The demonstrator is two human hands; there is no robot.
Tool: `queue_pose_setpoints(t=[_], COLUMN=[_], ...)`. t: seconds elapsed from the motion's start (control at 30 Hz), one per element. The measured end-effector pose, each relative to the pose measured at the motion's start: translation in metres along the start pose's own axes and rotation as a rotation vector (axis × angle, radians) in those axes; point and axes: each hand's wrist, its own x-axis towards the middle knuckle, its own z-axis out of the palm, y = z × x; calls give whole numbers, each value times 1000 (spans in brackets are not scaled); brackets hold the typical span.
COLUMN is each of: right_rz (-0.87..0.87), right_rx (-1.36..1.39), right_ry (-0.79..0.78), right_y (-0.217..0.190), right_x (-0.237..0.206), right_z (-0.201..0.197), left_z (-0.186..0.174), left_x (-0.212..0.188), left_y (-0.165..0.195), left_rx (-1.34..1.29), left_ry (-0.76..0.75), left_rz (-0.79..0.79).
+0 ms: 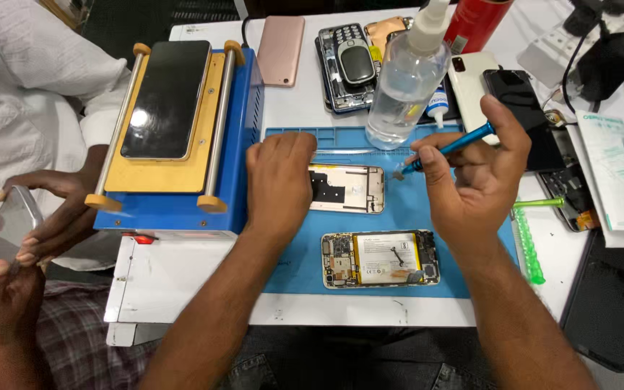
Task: The person repairs a smartphone at a workbench, using a blue screwdriver to unscrew and pry components from an opened phone lying on a blue repair mat. They handle small screws and internal parts, occasionally repositioning the phone body and a second disassembled phone frame on the mat.
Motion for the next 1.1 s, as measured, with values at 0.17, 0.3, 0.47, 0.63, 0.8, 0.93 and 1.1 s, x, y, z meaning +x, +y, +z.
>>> queue_pose_setpoints(t=[0.17, 0.3, 0.47, 0.63, 0.8, 0.93, 1.1], right_rz=[6, 39, 158, 281, 365, 353, 334], right_rx=[-8, 34, 55, 128, 294, 287, 289], right_ry=[-14, -24, -60, -66, -42, -51, -66], right_y=[-3, -3, -7, -10, -12, -13, -14], right_x=[2, 5, 7, 13, 16, 16, 12], right_z=[4, 7, 11, 12, 13, 13, 15], left_z=[19, 29, 28, 12, -6, -8, -7], left_x=[5, 8, 6, 6, 0, 2, 0], left_y=[-3, -9, -13, -2, 20, 29, 34], left_rx=[235, 281, 255, -18, -448, -539, -586], left_ry=[-13, -75, -144, -90, -263, -303, -297], left_rz=[-37, -34, -60, 2, 65, 43, 53])
